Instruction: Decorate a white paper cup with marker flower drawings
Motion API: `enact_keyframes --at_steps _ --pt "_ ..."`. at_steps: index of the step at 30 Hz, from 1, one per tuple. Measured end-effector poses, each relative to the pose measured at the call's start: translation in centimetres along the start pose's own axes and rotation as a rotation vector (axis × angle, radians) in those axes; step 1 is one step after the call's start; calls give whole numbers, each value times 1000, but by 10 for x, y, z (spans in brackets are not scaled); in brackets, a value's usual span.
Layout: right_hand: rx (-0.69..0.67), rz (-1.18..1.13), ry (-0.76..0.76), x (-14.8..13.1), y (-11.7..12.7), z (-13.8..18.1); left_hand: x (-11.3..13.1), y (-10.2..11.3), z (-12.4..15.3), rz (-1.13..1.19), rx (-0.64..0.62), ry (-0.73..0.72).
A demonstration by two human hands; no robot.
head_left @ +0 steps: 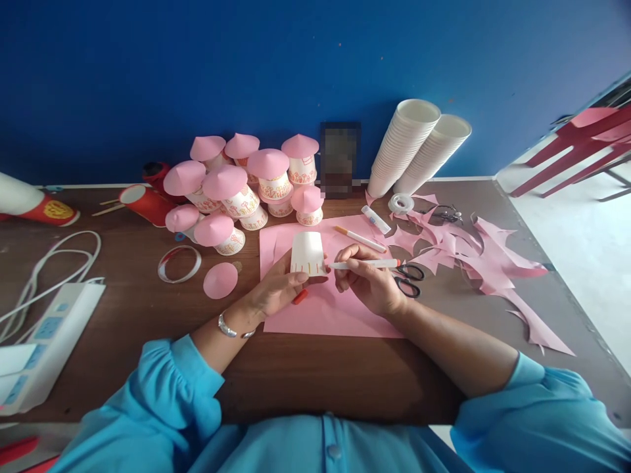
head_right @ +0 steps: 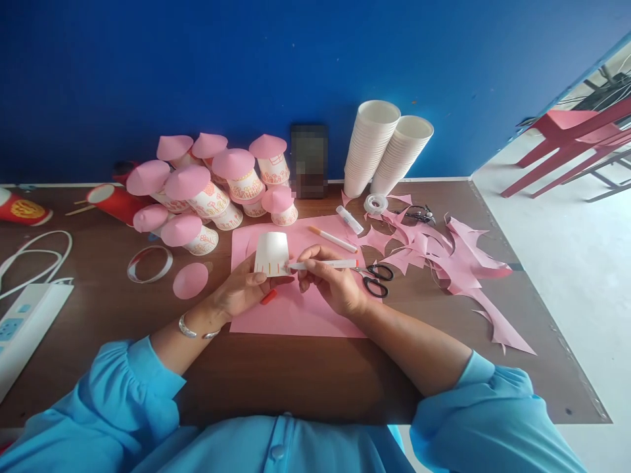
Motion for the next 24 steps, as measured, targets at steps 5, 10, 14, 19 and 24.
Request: enact_keyframes --at_steps 5,10,14,19,24 --pt "76 108 118 -19 13 -6 -3 8 4 -22 12 30" --pt "219 1013 863 -104 19 -20 -6 12 5 -37 18 20" --pt "65 1675 1284 -110 -4 -51 -10 15 5 -57 15 45" --pt "-177 2184 1105 -72 -1 -108 -8 18 7 -65 32 37" --pt "-302 2362 963 -67 6 -126 -10 18 7 -52 8 39"
Point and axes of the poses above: each hand's wrist, its own z-axis away from the middle knuckle, its own y-axis out of the back of the hand, x = y × z, the point moved 10 cm from there along -z, towards the middle knuckle, and after that the axes turned 15 degrees about x, right-handed, at the moved point
